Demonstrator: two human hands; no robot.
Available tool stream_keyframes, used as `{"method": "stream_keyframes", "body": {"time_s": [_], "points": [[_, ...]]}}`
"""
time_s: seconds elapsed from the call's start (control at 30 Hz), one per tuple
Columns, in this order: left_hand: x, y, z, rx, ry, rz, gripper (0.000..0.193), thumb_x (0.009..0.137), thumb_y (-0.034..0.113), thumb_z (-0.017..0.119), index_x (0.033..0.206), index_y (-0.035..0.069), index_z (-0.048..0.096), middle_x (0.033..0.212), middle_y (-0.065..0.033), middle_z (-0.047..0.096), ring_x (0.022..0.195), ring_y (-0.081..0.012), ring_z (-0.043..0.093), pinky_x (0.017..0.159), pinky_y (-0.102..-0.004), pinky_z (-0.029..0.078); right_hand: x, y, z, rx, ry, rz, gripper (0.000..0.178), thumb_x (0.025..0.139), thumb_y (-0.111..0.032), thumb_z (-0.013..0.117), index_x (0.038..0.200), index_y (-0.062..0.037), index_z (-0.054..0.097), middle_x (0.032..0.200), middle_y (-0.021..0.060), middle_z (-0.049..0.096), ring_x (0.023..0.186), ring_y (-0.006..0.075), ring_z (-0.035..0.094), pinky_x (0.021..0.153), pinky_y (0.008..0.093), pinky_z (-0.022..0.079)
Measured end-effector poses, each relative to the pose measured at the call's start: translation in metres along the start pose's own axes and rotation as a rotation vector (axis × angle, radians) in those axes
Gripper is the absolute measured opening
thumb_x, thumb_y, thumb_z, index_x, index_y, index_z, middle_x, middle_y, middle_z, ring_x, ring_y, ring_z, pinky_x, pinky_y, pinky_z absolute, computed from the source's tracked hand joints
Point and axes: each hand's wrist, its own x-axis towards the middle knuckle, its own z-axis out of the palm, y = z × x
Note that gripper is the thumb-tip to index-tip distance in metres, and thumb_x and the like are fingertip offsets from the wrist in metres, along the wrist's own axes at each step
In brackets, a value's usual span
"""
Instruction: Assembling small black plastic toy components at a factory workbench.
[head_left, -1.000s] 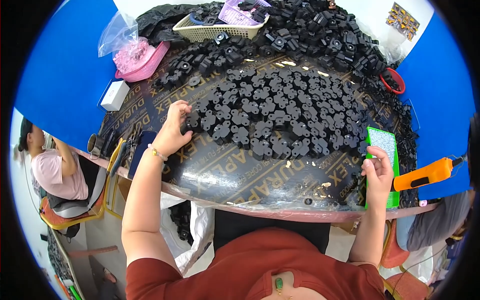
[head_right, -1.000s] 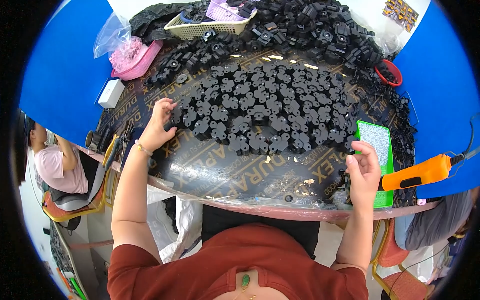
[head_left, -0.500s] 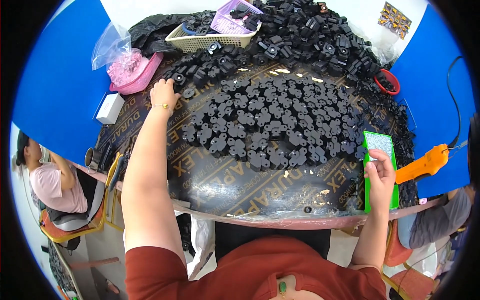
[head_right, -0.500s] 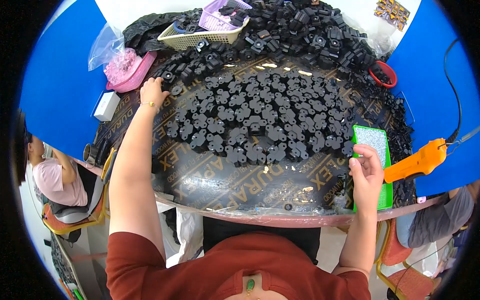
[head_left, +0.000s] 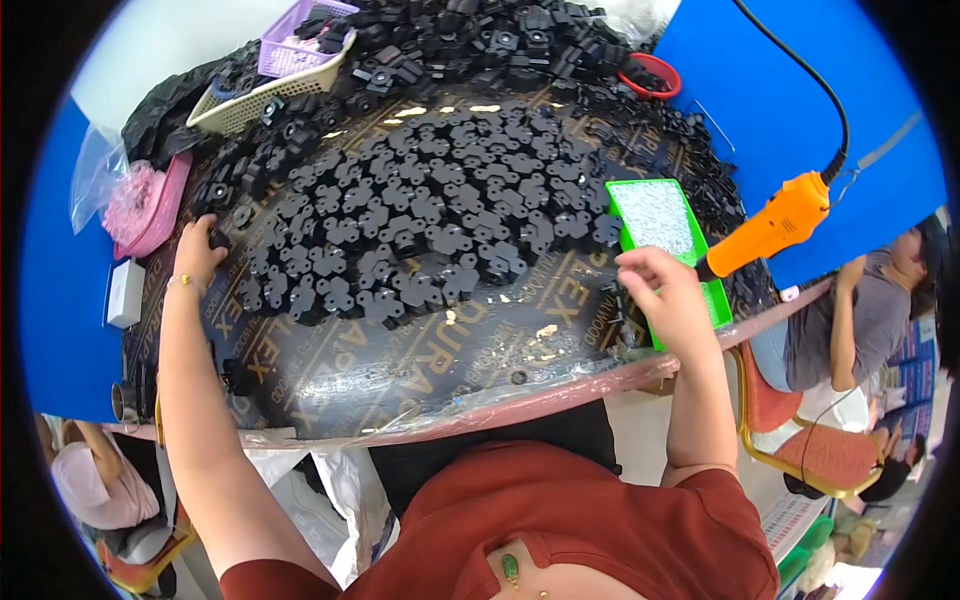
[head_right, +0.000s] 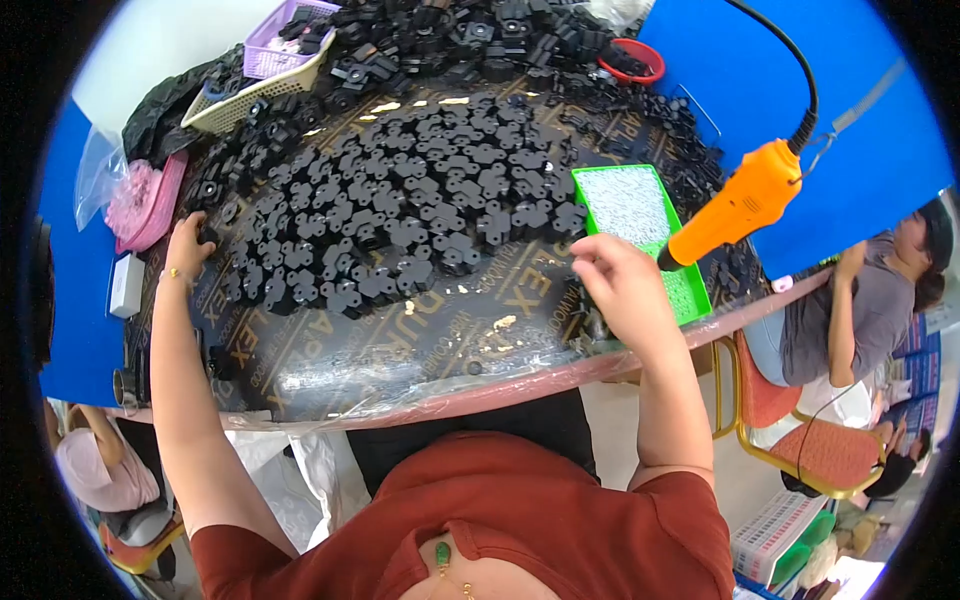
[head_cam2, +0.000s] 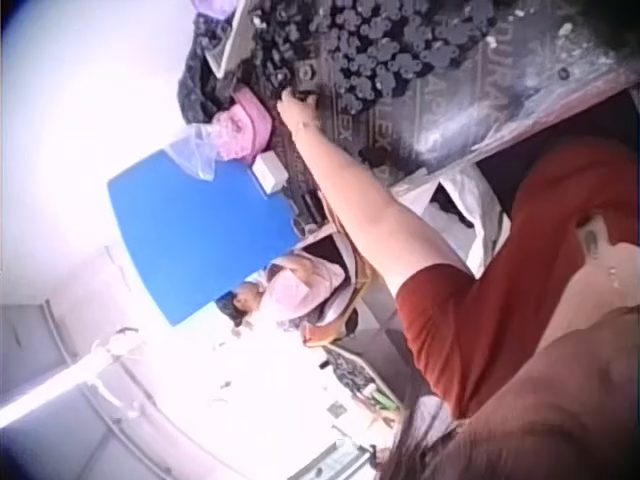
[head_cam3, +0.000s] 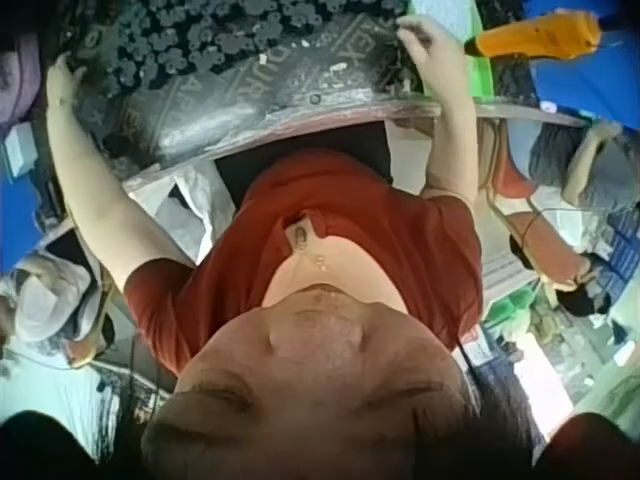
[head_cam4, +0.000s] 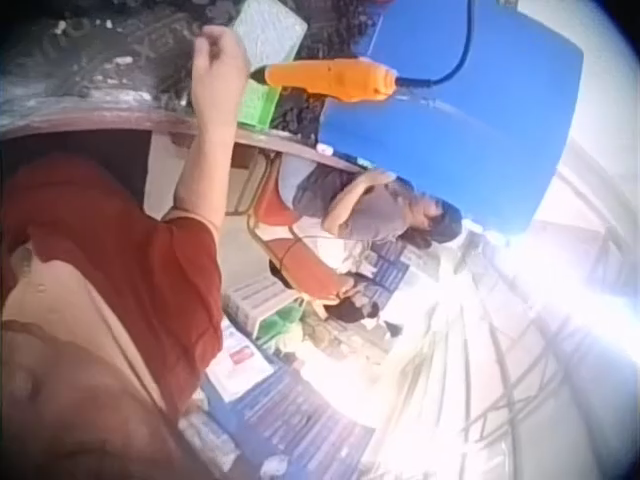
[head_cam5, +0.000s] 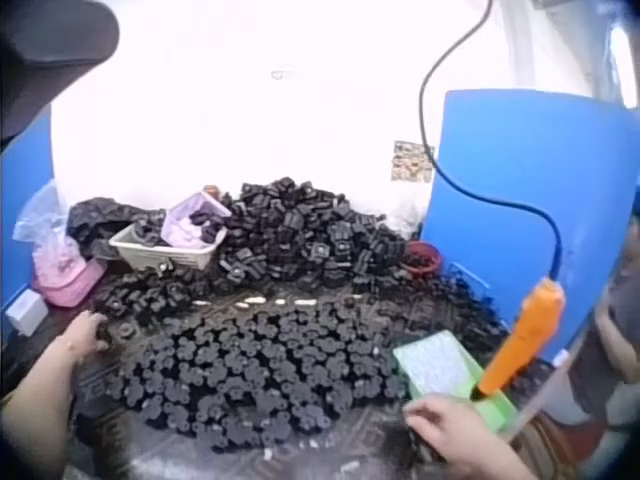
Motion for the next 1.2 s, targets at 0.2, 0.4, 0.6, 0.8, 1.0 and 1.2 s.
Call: {"method": "stream_keyframes", "body": {"time_s": [0.2, 0.4, 0.6, 0.8, 1.0, 1.2], "points": [[-0.006, 0.078, -0.062, -1.477, 0.153, -0.408, 0.044, 0.091, 0.014, 0.071, 0.132, 0.006, 0.058, 0.115, -0.0069, 0.068, 0.102, -0.0158, 0.065, 0.089, -0.0307, 0.049, -0.015, 0.015, 0.022, -0.630, -0.140, 0.012, 0.023, 0.088, -0.018, 0.068, 0.100, -0.0026, 0.055, 0.087, 0.0185, 0.065, 0.084, 0.0376, 0.066, 0.074, 0.0464, 0.053], [-0.043, 0.269, -0.075, -2.098, -0.215, 0.189, 0.050, 0.091, 0.017, 0.070, 0.137, 0.010, 0.051, 0.130, -0.0151, 0.056, 0.115, -0.0331, 0.061, 0.091, -0.0421, 0.055, 0.000, 0.002, 0.037, -0.510, -0.058, -0.180, 0.018, 0.086, -0.006, 0.062, 0.102, -0.0053, 0.057, 0.091, 0.0165, 0.066, 0.088, 0.0380, 0.063, 0.076, 0.0480, 0.051], [-0.076, 0.331, -0.026, -2.269, -0.526, 0.077, 0.053, 0.094, 0.012, 0.066, 0.141, 0.010, 0.041, 0.132, -0.0188, 0.056, 0.121, -0.0347, 0.060, 0.096, -0.0436, 0.057, 0.023, -0.053, 0.037, -0.080, 0.166, -0.369, 0.025, 0.078, 0.002, 0.072, 0.101, -0.0043, 0.067, 0.089, 0.0093, 0.067, 0.078, 0.0265, 0.062, 0.070, 0.0370, 0.051], [-0.087, 0.326, -0.012, -2.252, -0.701, 0.023, 0.054, 0.095, 0.007, 0.064, 0.144, 0.012, 0.041, 0.129, -0.0080, 0.057, 0.116, -0.0205, 0.060, 0.096, -0.0386, 0.054, 0.040, -0.101, 0.048, 0.150, 0.229, -0.435, 0.022, 0.084, 0.007, 0.067, 0.103, -0.0024, 0.064, 0.093, 0.0091, 0.069, 0.075, 0.0189, 0.067, 0.066, 0.0286, 0.054], [-0.089, 0.324, -0.008, -2.259, -0.630, 0.062, 0.046, 0.091, 0.004, 0.066, 0.135, 0.006, 0.052, 0.123, -0.0059, 0.059, 0.110, -0.0167, 0.061, 0.094, -0.0365, 0.055, 0.055, -0.086, 0.083, 0.520, 0.054, -0.479, 0.024, 0.089, 0.016, 0.050, 0.106, 0.0021, 0.060, 0.120, 0.0162, 0.066, 0.102, 0.0180, 0.067, 0.087, 0.0285, 0.054], [-0.092, 0.333, -0.015, -1.950, -0.313, 0.128, 0.056, 0.081, -0.001, 0.074, 0.131, 0.005, 0.052, 0.118, -0.0041, 0.057, 0.109, -0.0145, 0.056, 0.098, -0.0314, 0.046, 0.051, -0.069, 0.086, 0.936, -0.119, -0.302, 0.017, 0.089, 0.009, 0.060, 0.104, 0.0033, 0.063, 0.127, 0.0184, 0.061, 0.112, 0.0223, 0.063, 0.095, 0.0341, 0.053]]}}
